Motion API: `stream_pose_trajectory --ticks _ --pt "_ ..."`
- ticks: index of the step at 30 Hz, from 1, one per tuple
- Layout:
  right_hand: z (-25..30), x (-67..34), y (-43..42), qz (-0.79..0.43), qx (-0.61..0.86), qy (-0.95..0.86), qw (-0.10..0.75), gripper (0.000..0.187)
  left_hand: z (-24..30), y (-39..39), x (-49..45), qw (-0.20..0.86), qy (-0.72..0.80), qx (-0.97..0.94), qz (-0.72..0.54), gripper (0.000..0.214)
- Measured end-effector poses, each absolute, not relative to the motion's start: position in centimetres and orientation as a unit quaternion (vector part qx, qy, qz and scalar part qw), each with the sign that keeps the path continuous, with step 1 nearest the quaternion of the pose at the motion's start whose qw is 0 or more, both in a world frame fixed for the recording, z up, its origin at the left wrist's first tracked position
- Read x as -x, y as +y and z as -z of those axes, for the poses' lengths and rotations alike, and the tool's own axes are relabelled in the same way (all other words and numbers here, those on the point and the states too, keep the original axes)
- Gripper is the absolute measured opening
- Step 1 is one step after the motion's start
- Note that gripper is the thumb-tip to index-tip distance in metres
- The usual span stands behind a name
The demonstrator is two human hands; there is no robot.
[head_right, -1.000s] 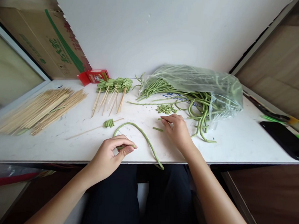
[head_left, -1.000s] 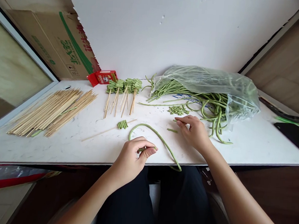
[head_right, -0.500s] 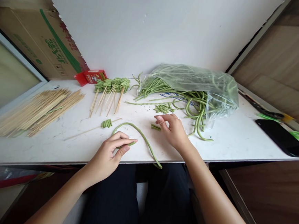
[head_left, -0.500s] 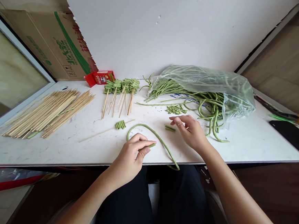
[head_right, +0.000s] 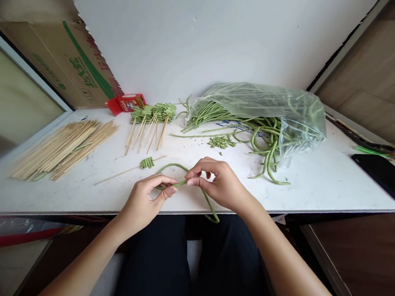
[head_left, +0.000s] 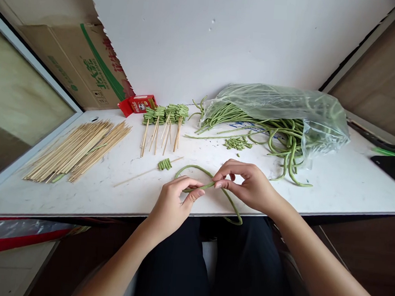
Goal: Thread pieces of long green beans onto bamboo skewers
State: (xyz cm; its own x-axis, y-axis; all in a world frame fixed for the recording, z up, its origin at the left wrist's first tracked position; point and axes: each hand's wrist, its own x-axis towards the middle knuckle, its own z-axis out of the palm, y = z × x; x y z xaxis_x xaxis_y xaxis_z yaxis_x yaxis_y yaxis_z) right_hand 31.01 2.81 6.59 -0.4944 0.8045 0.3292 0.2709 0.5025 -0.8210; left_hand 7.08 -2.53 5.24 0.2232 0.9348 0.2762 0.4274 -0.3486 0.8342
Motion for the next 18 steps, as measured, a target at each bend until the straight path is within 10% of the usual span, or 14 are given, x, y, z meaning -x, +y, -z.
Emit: stream_pose_trajectory --ticks 18 --pt "-6.2 -28.2 1.2 -0.426 0.255 -0.785 0.370 0.017 -5.3 -3.0 -7.4 0.326 0.428 -0.751 -0.383 0.025"
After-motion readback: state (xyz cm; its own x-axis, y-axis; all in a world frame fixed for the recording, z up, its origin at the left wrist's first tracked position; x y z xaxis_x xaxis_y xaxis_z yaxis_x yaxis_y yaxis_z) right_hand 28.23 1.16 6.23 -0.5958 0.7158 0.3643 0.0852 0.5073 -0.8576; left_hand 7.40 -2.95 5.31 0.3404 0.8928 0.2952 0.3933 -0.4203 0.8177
